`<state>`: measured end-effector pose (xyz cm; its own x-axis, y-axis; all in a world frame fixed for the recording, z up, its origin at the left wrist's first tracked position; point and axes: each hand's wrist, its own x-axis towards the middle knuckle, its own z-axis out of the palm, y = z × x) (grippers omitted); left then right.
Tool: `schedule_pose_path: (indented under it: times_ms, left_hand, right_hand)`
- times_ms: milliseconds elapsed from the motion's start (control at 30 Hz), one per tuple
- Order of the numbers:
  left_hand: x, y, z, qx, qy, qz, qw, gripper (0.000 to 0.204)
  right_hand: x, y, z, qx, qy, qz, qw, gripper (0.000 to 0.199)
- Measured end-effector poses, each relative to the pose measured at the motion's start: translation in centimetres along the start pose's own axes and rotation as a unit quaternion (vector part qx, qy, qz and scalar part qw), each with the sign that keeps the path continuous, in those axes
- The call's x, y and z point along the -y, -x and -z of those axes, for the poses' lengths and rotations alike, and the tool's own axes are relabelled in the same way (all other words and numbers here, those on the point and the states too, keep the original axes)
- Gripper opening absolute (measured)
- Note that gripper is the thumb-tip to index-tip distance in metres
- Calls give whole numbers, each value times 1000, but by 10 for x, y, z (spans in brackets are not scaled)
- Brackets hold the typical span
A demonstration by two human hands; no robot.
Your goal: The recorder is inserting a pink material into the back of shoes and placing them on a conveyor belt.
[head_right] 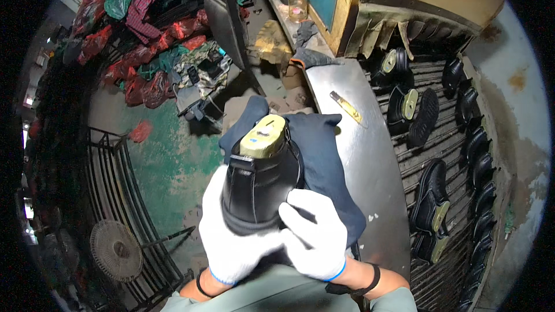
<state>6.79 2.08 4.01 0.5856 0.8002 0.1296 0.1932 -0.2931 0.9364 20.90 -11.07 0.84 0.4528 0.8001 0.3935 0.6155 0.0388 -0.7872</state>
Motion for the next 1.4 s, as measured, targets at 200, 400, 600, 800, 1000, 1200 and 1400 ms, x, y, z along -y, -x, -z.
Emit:
schedule_pose_path:
  times_ms: [200,400,600,800,1000,1200,1400]
  left_hand:
    - [6,17,-2,109,-134,-97,980,100]
    - [45,21,-19,330,-125,-212,911,75]
    - [141,-19,-93,-49,330,143,932,58]
    - [163,-7,-98,-27,276,99,956,59]
    - [95,-23,-21,125,294,112,941,107]
    - [96,-20,39,179,128,110,969,101]
    - [111,-16,46,137,4,-46,989,36]
  right_hand:
    - [-39,35,21,1,-740,-422,523,85]
    - [-106,78,-8,-35,-790,-413,453,78]
    - [-118,88,-17,-31,-783,-401,474,80]
    - [-140,115,-9,-15,-659,-506,557,87]
    - [-60,61,18,105,-515,-263,809,151]
    - [-50,-8,-34,204,-194,-69,957,131]
    - [-19,43,-17,377,17,-33,925,142]
